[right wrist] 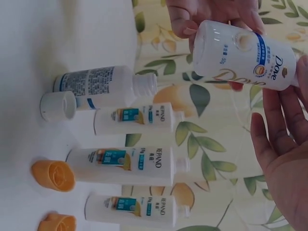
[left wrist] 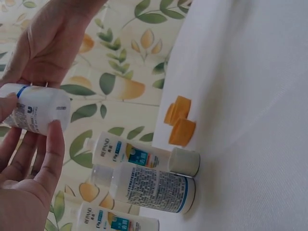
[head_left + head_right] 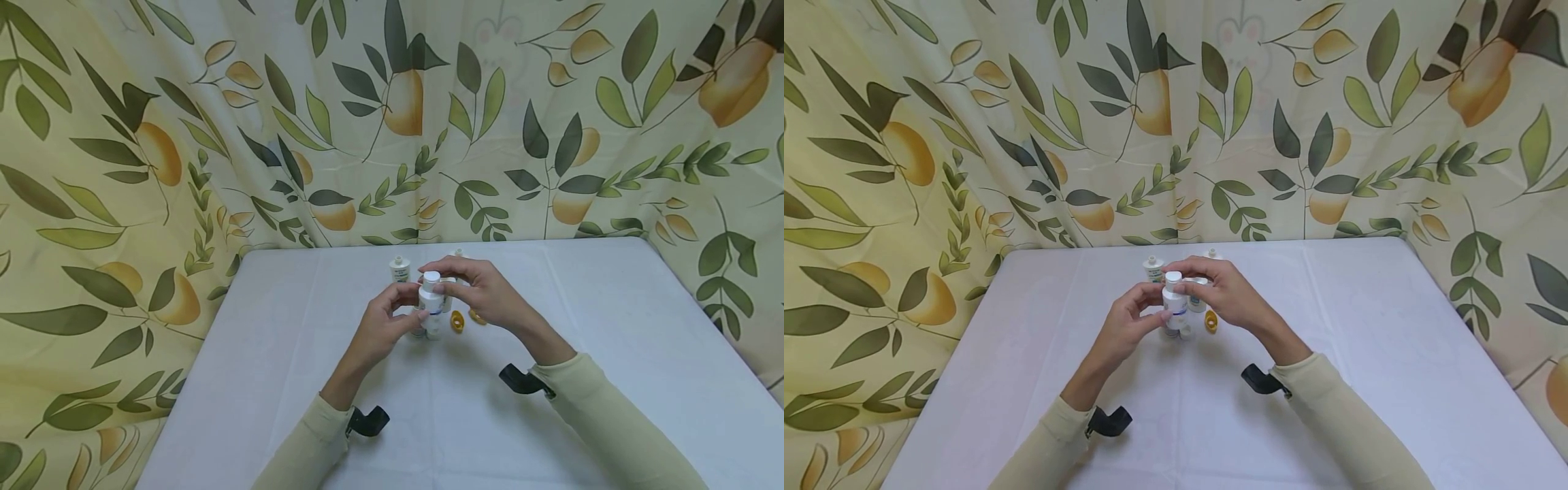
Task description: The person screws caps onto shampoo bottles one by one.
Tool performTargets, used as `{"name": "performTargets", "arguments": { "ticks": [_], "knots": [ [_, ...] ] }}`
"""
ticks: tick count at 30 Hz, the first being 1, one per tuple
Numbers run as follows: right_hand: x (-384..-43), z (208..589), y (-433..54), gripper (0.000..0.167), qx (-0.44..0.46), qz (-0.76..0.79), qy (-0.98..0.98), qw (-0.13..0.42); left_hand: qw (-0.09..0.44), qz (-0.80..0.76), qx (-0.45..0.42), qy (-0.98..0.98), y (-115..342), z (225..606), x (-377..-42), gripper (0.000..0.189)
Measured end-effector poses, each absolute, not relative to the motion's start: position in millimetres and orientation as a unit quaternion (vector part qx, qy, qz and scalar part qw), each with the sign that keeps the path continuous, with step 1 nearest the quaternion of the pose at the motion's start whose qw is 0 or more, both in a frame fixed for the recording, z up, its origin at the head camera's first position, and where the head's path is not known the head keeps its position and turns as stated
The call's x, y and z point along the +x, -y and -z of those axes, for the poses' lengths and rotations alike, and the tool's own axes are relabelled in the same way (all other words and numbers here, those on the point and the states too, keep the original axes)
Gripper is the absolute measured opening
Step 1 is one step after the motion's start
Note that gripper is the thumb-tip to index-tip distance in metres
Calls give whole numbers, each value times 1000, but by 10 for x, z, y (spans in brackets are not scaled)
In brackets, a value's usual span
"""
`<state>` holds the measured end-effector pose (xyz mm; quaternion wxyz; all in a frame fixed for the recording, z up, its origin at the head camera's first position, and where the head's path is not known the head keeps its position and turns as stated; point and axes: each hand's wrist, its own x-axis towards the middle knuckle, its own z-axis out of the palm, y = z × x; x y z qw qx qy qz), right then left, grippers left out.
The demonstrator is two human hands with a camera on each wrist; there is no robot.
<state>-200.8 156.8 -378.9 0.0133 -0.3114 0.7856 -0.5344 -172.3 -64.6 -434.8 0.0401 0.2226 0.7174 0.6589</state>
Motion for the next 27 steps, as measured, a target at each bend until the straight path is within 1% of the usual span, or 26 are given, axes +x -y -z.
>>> {"name": "performTargets", "arguments": {
  "ticks": [8, 15, 27],
  "knots": [
    [-1996, 3779, -1561, 30, -320, 533, -783, 16, 59, -643, 243, -723, 650, 4335, -1740, 45],
    [-1993, 3788, -1555, 24, -310, 540, -782, 17, 46, -648, 239, -722, 634, 4337, -1719, 46],
    [-1971, 3788, -1531, 25, -298, 554, -777, 19, 25, -641, 227, -732, 599, 4317, -1690, 44]
  ]
}}
